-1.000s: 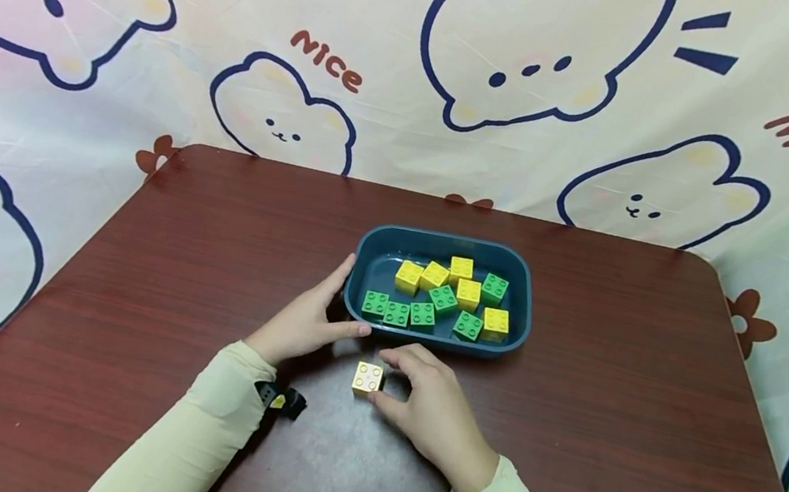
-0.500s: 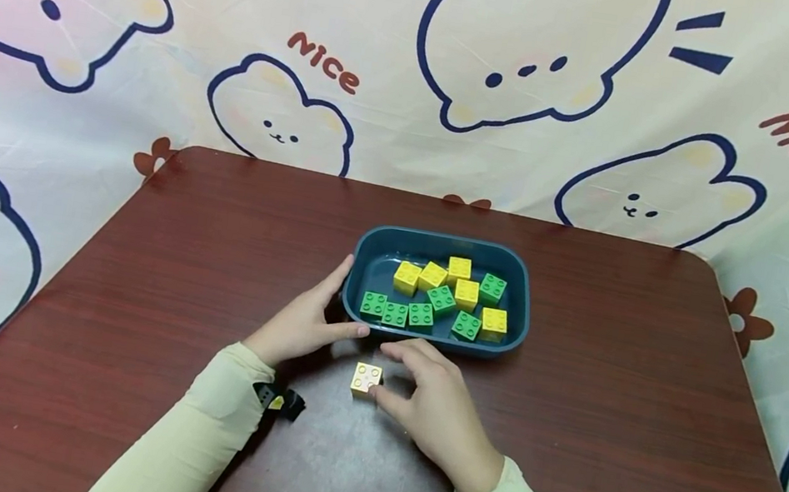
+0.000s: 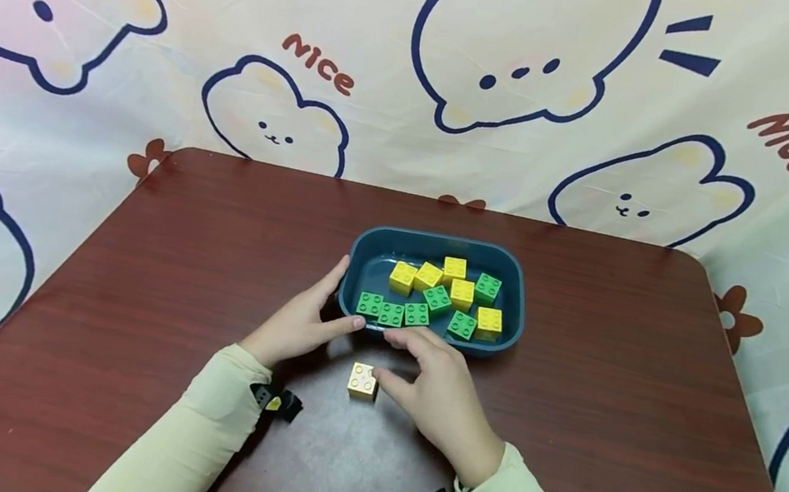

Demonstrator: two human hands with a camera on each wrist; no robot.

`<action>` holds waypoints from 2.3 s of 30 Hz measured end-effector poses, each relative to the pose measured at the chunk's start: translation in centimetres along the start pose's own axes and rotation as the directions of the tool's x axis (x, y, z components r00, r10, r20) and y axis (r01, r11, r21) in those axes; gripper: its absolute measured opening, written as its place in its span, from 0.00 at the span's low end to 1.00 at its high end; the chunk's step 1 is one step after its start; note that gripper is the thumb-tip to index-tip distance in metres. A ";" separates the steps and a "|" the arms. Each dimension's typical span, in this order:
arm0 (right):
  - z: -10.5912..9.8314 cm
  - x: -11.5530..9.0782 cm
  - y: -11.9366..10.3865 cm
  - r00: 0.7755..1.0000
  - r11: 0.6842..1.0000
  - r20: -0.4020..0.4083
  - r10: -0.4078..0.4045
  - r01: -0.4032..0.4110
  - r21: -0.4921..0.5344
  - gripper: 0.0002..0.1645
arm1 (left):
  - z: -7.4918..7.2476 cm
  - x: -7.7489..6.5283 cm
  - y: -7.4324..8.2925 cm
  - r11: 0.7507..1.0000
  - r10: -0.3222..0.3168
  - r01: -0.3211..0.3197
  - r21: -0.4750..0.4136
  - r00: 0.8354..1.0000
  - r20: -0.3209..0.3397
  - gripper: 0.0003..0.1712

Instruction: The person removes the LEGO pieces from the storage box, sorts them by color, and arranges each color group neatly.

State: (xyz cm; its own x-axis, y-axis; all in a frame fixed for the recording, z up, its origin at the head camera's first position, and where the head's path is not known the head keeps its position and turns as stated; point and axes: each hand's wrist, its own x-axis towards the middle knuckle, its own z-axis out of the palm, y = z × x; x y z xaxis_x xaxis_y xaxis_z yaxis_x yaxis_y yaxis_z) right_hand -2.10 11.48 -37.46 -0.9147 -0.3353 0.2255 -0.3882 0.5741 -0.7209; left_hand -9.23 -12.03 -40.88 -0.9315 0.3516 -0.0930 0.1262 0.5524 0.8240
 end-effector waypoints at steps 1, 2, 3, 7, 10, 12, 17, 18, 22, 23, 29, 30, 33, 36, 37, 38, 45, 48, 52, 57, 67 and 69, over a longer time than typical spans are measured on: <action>0.0 0.1 0.1 1.000 1.000 0.000 -0.015 0.015 -0.018 0.24 | 0.0 0.0 0.0 1.000 0.001 -0.001 0.000 1.000 -0.002 0.58; 0.0 0.2 0.1 1.000 0.999 0.000 -0.030 0.030 -0.038 0.24 | 0.0 0.0 0.0 1.000 0.000 0.000 0.000 1.000 -0.004 0.58; 0.0 0.3 0.2 0.999 0.998 0.000 -0.045 0.045 -0.055 0.25 | 0.0 0.0 0.0 1.000 -0.002 0.002 0.002 1.000 -0.005 0.58; -0.2 0.7 0.3 0.996 0.991 -0.005 -0.088 0.087 -0.102 0.24 | 0.0 0.0 0.1 1.000 -0.008 0.008 -0.012 1.000 -0.009 0.58; -0.6 0.8 0.3 0.996 0.991 -0.012 -0.088 0.086 -0.100 0.24 | 0.1 0.0 0.1 1.000 -0.009 0.009 -0.026 1.000 -0.005 0.58; -0.9 1.0 0.2 0.997 0.993 -0.015 -0.080 0.078 -0.090 0.24 | 0.1 0.0 0.1 0.999 -0.009 0.009 -0.031 1.000 -0.004 0.58; -1.5 1.5 0.3 0.998 0.996 -0.024 -0.054 0.052 -0.076 0.23 | 0.1 0.0 0.1 0.999 -0.011 0.010 -0.038 1.000 -0.004 0.58; -1.6 1.6 0.4 0.999 0.996 -0.026 -0.048 0.046 -0.076 0.23 | 0.1 0.0 0.1 0.999 -0.010 0.010 -0.039 1.000 -0.003 0.58; -1.9 2.2 0.7 1.000 0.997 -0.024 -0.016 0.014 -0.076 0.23 | 0.0 0.1 0.0 0.999 -0.008 0.008 -0.041 1.000 0.003 0.58; -1.9 2.4 0.8 1.000 0.997 -0.022 -0.006 0.005 -0.076 0.23 | 0.0 0.1 0.0 0.999 -0.010 0.010 -0.041 1.000 0.006 0.58; -1.9 3.5 1.3 0.998 0.996 -0.008 0.058 -0.059 -0.069 0.23 | 0.0 0.0 -0.1 0.999 0.002 -0.002 -0.052 1.000 0.008 0.57; -1.9 3.7 1.4 0.998 0.996 -0.007 0.064 -0.064 -0.067 0.23 | 0.0 0.0 -0.1 0.999 0.003 -0.002 -0.054 1.000 0.008 0.57; -1.7 4.2 1.8 0.998 0.995 -0.007 0.070 -0.071 -0.067 0.23 | 0.0 0.0 -0.1 0.998 -0.001 0.002 -0.060 1.000 0.010 0.57; -1.5 4.7 2.1 0.997 0.994 -0.013 0.071 -0.071 -0.078 0.23 | 0.0 0.0 -0.2 0.998 -0.005 0.006 -0.064 1.000 0.010 0.57; -1.5 4.9 2.2 0.997 0.994 -0.012 0.073 -0.073 -0.083 0.23 | 0.0 0.0 -0.2 0.998 -0.005 0.006 -0.064 1.000 0.010 0.57; -1.4 5.0 2.3 0.997 0.993 -0.010 0.076 -0.077 -0.087 0.23 | 0.0 0.0 -0.2 0.998 -0.006 0.007 -0.063 1.000 0.010 0.57; -1.3 5.9 2.7 0.988 0.983 0.021 0.154 -0.151 -0.109 0.24 | 0.0 -0.2 -0.2 0.998 -0.015 0.016 -0.066 1.000 0.015 0.58; -1.3 6.3 2.8 0.982 0.978 0.035 0.183 -0.178 -0.108 0.25 | 0.0 -0.2 -0.2 0.998 -0.020 0.022 -0.067 1.000 0.018 0.57; -1.2 6.8 2.9 0.978 0.973 0.046 0.203 -0.196 -0.121 0.25 | 0.0 -0.1 -0.2 0.997 -0.019 0.020 -0.072 1.000 0.015 0.57; -1.3 7.4 3.1 0.974 0.967 0.058 0.220 -0.210 -0.143 0.26 | 0.0 0.0 -0.2 0.998 -0.021 0.021 -0.067 1.000 0.013 0.58; -1.2 8.2 3.5 0.963 0.957 0.080 0.257 -0.243 -0.157 0.27 | 0.0 0.0 -0.1 0.998 -0.019 0.019 -0.063 1.000 0.008 0.58; -1.0 8.3 3.6 0.962 0.957 0.081 0.261 -0.246 -0.156 0.27 | 0.0 0.0 -0.1 0.998 -0.023 0.023 -0.061 1.000 0.007 0.57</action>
State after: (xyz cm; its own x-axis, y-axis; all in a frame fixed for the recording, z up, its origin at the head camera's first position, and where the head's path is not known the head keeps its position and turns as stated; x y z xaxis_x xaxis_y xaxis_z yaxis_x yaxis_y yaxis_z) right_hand -11.20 11.55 -37.49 -0.9721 -0.2333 -0.0238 -0.1639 0.7483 -0.6428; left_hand -9.26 -12.06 -41.01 -0.9316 0.3443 -0.1160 0.0835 0.5135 0.8540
